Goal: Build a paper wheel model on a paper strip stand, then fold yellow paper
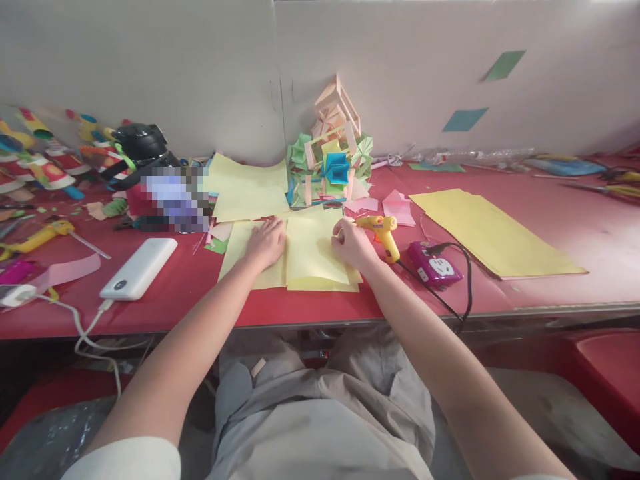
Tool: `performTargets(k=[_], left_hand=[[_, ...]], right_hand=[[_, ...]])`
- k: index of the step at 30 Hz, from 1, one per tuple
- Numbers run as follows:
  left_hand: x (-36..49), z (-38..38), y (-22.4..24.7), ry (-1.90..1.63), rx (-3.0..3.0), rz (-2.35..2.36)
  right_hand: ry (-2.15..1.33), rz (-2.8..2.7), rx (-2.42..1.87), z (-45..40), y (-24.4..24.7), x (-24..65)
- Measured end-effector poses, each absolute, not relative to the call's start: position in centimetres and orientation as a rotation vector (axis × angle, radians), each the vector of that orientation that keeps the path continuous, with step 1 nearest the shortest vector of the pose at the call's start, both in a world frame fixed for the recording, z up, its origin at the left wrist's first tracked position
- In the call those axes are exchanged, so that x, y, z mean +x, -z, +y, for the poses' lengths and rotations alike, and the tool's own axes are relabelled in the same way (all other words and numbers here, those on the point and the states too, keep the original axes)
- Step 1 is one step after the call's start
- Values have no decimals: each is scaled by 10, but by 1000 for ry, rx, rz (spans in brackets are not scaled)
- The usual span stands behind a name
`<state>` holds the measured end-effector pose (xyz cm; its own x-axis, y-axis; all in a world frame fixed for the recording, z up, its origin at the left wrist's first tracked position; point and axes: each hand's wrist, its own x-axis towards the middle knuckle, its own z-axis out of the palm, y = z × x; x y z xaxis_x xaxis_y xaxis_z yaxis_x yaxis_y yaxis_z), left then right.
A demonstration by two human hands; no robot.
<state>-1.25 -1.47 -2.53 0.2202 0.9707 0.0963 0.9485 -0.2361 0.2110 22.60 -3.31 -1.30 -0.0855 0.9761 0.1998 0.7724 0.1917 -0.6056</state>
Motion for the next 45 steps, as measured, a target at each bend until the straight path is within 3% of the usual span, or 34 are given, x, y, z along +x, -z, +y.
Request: performTargets(k=[9,19,28,37,45], left_hand=[[-16,-17,21,-498,2431,1920],[-20,-13,26,-398,2407,1788],[-20,-10,26,-583,2436,1844],[-21,-12,29,-472,2367,1806],[-20,-14,24,-610,2379,1906]], right_hand=[[-608,-1707,-1570,-31,14,227],[-563,-1832,-1571,-33,11,225],[-678,-1635,-1543,-30,16,227],[-653,-1757,-1528,-29,20,230],[-673,-1703,-1536,-32,14,231]])
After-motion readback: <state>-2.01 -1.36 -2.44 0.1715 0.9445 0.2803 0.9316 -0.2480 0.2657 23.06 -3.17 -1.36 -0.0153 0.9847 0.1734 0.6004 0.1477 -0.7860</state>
